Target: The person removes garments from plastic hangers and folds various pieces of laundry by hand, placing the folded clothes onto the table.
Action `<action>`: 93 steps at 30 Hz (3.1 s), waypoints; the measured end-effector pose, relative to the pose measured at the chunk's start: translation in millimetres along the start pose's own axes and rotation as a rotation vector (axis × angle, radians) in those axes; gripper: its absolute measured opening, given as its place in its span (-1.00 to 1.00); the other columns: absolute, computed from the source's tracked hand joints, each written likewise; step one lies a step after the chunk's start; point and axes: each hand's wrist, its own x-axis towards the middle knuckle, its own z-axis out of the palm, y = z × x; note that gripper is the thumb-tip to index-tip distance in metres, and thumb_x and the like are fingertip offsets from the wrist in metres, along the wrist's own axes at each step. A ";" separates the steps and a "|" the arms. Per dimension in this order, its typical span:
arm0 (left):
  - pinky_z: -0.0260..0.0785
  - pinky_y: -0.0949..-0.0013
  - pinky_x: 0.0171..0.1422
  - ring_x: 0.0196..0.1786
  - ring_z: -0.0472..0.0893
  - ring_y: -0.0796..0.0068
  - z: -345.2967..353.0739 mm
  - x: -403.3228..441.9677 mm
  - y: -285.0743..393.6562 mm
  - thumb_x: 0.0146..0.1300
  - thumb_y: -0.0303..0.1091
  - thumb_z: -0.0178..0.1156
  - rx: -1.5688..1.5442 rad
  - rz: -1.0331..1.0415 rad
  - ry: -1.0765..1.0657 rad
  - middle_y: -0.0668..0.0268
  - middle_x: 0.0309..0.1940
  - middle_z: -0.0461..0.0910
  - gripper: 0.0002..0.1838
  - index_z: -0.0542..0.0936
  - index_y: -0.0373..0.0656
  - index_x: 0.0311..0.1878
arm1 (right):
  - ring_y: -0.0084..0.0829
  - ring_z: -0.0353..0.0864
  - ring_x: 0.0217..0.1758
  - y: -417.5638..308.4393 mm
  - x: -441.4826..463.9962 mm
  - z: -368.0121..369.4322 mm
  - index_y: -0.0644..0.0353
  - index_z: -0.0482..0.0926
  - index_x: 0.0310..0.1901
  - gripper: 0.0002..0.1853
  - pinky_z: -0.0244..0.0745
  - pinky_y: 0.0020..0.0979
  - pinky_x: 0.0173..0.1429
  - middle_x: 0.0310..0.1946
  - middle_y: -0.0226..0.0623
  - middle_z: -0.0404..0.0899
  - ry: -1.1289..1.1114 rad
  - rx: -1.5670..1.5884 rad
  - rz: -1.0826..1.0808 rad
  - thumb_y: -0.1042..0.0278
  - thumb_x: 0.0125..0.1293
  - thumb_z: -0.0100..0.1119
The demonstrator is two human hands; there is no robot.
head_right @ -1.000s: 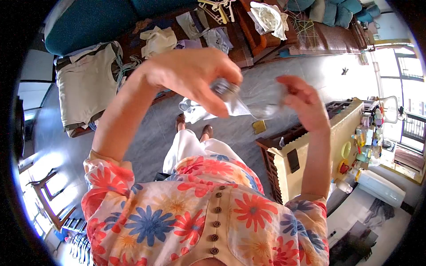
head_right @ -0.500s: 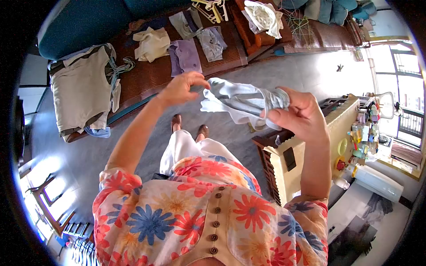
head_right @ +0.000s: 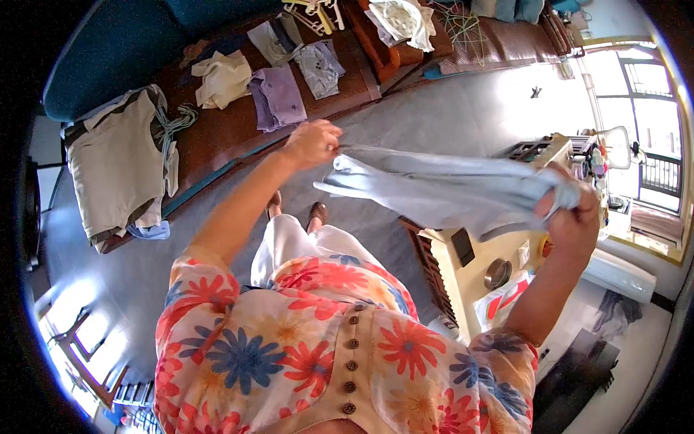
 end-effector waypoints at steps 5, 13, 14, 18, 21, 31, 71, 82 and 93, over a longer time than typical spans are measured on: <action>0.36 0.44 -0.20 -0.36 0.56 0.54 -34.3 -31.0 -3.0 -0.16 -0.32 0.25 -0.528 -0.082 -0.030 0.35 -0.51 0.60 -0.81 0.60 -0.21 -0.46 | -0.54 0.54 -0.20 87.0 -23.7 -92.9 0.20 0.57 -0.20 -0.86 0.40 -0.53 -0.15 -0.29 -0.33 0.60 0.297 0.166 0.288 0.46 0.22 0.09; 0.35 0.49 -0.19 -0.39 0.51 0.62 -59.5 -57.9 48.9 -0.11 -0.42 0.24 -0.650 0.028 0.005 0.36 -0.54 0.57 -0.87 0.53 -0.23 -0.47 | -0.55 0.53 -0.21 119.1 -46.0 -108.7 0.15 0.58 -0.19 -0.84 0.40 -0.51 -0.17 -0.27 -0.41 0.59 0.289 0.105 0.542 0.43 0.18 0.14; 0.35 0.51 -0.20 -0.40 0.51 0.63 -60.8 -57.2 55.1 -0.10 -0.44 0.23 -0.647 0.027 0.006 0.36 -0.54 0.56 -0.89 0.52 -0.23 -0.48 | -0.52 0.52 -0.19 123.4 -44.0 -112.7 0.16 0.58 -0.19 -0.82 0.40 -0.50 -0.14 -0.24 -0.39 0.59 0.233 -0.256 0.620 0.43 0.15 0.18; 0.33 0.55 -0.25 -0.42 0.47 0.67 -70.9 -43.2 79.7 -0.07 -0.54 0.16 -0.725 0.143 0.012 0.40 -0.55 0.51 -0.89 0.49 -0.22 -0.40 | -0.46 0.42 0.00 120.8 -18.3 -20.3 0.12 0.52 -0.06 -0.58 0.33 -0.44 0.10 -0.14 -0.33 0.51 0.024 -0.796 0.071 0.50 -0.05 0.31; 0.33 0.54 -0.27 -0.41 0.46 0.68 -68.1 -25.0 92.4 -0.04 -0.56 0.13 -0.842 0.216 -0.016 0.43 -0.51 0.50 -0.84 0.48 -0.23 -0.32 | -0.44 0.56 -0.25 65.8 -2.6 123.8 0.17 0.46 0.03 -0.50 0.44 -0.43 -0.11 -0.27 -0.26 0.60 -0.368 -0.413 0.092 0.45 -0.04 0.31; 0.38 0.47 -0.29 -0.40 0.53 0.57 -46.0 -82.0 9.9 -0.03 -0.26 0.27 -0.881 -0.086 0.249 0.30 -0.48 0.58 -0.67 0.54 -0.22 -0.20 | -0.80 0.25 -0.50 71.5 12.5 197.4 0.28 0.51 -0.44 -0.82 0.19 -0.65 -0.46 -0.60 -0.64 0.38 -0.281 0.188 0.278 0.34 0.22 0.16; 0.41 0.44 -0.21 -0.29 0.54 0.56 16.1 -76.1 -50.9 0.10 -0.21 0.21 -1.198 -0.522 -0.125 0.37 -0.36 0.56 -0.72 0.51 -0.15 -0.17 | -0.61 0.35 -0.38 31.6 -8.1 101.0 0.21 0.41 -0.40 -0.83 0.23 -0.60 -0.27 -0.48 -0.45 0.40 -0.182 0.613 0.285 0.44 -0.02 0.21; 0.30 0.42 -0.21 -0.20 0.49 0.57 85.0 -33.3 0.5 -0.03 -0.18 0.31 -1.177 -0.460 -0.128 0.44 -0.25 0.57 -0.53 0.51 -0.05 0.00 | -0.63 0.23 -0.49 8.7 -11.8 101.1 0.18 0.35 -0.45 -0.77 0.11 -0.58 -0.40 -0.52 -0.46 0.31 -0.297 0.578 0.170 0.39 -0.03 0.25; 0.44 0.48 -0.27 -0.36 0.54 0.60 -14.4 -55.5 -36.6 0.14 -0.38 0.16 -1.529 -0.522 0.250 0.42 -0.37 0.57 -0.82 0.56 -0.11 -0.17 | -0.61 0.32 -0.42 31.3 -10.8 80.6 0.21 0.38 -0.37 -0.85 0.20 -0.58 -0.31 -0.50 -0.44 0.37 -0.078 0.569 0.231 0.43 0.09 0.16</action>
